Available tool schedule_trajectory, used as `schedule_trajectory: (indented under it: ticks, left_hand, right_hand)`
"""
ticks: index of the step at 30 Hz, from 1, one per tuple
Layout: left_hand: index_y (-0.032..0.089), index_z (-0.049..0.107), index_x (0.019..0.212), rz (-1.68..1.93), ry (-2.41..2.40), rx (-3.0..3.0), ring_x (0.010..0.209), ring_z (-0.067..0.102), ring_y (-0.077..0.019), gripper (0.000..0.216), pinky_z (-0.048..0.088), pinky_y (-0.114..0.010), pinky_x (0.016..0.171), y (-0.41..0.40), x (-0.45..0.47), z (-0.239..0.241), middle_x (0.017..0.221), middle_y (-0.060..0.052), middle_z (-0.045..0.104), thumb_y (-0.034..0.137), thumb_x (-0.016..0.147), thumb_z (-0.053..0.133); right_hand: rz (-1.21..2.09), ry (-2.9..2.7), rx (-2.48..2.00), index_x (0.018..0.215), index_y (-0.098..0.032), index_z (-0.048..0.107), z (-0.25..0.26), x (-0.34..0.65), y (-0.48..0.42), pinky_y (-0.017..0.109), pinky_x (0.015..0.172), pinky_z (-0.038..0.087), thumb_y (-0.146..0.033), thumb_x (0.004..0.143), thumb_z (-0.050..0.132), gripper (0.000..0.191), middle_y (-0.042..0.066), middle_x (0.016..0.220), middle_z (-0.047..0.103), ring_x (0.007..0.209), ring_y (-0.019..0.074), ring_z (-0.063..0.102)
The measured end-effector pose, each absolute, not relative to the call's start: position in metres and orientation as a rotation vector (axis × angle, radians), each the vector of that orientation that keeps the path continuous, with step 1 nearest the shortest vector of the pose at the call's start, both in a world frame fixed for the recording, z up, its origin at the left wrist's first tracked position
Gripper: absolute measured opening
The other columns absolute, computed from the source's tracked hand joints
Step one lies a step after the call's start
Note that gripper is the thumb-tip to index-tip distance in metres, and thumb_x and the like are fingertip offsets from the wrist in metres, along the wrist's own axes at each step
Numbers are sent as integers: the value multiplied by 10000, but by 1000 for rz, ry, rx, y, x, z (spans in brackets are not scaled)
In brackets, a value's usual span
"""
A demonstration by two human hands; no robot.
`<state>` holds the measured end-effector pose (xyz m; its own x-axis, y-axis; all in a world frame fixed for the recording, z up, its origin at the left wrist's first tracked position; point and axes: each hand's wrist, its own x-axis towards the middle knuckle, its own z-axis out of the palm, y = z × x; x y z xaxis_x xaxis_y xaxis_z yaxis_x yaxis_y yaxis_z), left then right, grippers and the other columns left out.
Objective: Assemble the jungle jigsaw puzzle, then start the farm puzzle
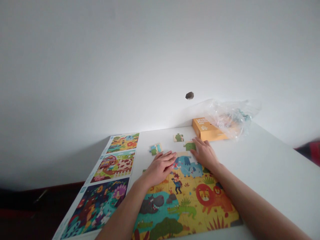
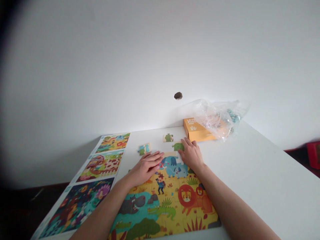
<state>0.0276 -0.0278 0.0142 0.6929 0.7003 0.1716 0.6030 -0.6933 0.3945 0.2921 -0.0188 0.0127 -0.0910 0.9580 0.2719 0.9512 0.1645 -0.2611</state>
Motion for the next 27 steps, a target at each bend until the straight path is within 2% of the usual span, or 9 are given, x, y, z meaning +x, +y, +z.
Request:
schedule_trajectory:
  ticks: [4, 8, 15, 19, 22, 24, 27]
  left_hand:
    - [323, 486, 1390, 483, 1014, 2608, 1375, 415, -215, 435, 314, -495, 1144, -28, 28, 14, 1453, -27, 489, 247, 962, 475]
    - [323, 476, 1397, 480, 1013, 2609, 1377, 413, -218, 443, 315, -494, 1142, -27, 27, 14, 1455, -26, 487, 246, 961, 473]
    - [328, 480, 1394, 467, 1016, 2615, 1375, 411, -216, 428, 317, -491, 1138, -28, 28, 12, 1463, -9, 480, 264, 972, 447]
    - [298, 612, 1272, 602, 1001, 2627, 1291, 493, -210, 353, 372, -449, 1106, -25, 26, 9, 1358, -14, 592, 234, 952, 479]
    - [283, 689, 1143, 819, 1254, 2622, 1190, 545, -225, 308, 431, -442, 1035, -20, 20, 7, 1252, -35, 647, 197, 921, 494]
    - [282, 672, 1163, 885, 1552, 2587, 1198, 521, -266, 324, 433, -481, 1006, -17, 15, 4, 1289, -57, 611, 197, 885, 527]
    - [255, 622, 1231, 779, 1890, 2492, 1246, 460, -348, 373, 428, -557, 952, -14, 9, 0, 1365, -109, 548, 249, 866, 547]
  right_hand:
    - [113, -2145, -1805, 1300, -215, 570, 8, 295, -15, 350, 970, 356, -328, 919, 534, 399, 65, 1360, 556, 1123, 246, 501]
    - [186, -2091, -1778, 1287, -180, 569, 3, 299, -9, 338, 998, 350, -285, 863, 620, 439, 109, 1249, 594, 1135, 232, 507]
    - [319, -1836, -1688, 1319, -183, 518, -6, 300, -8, 324, 929, 446, -240, 792, 653, 547, 103, 1127, 600, 1025, 224, 580]
    - [380, -1802, -1612, 1324, -190, 504, -4, 298, -9, 331, 892, 468, -216, 807, 592, 525, 95, 1151, 638, 973, 217, 615]
    - [404, -1771, -1562, 1304, -194, 537, 0, 297, -11, 325, 869, 483, -201, 833, 528, 471, 87, 1142, 662, 939, 205, 629]
    - [416, -1762, -1522, 1298, -205, 556, 1, 296, -12, 318, 866, 487, -195, 848, 493, 454, 78, 1146, 670, 944, 198, 633]
    - [415, -1750, -1503, 1306, -218, 565, 1, 296, -13, 315, 868, 491, -195, 863, 462, 455, 72, 1165, 674, 953, 194, 634]
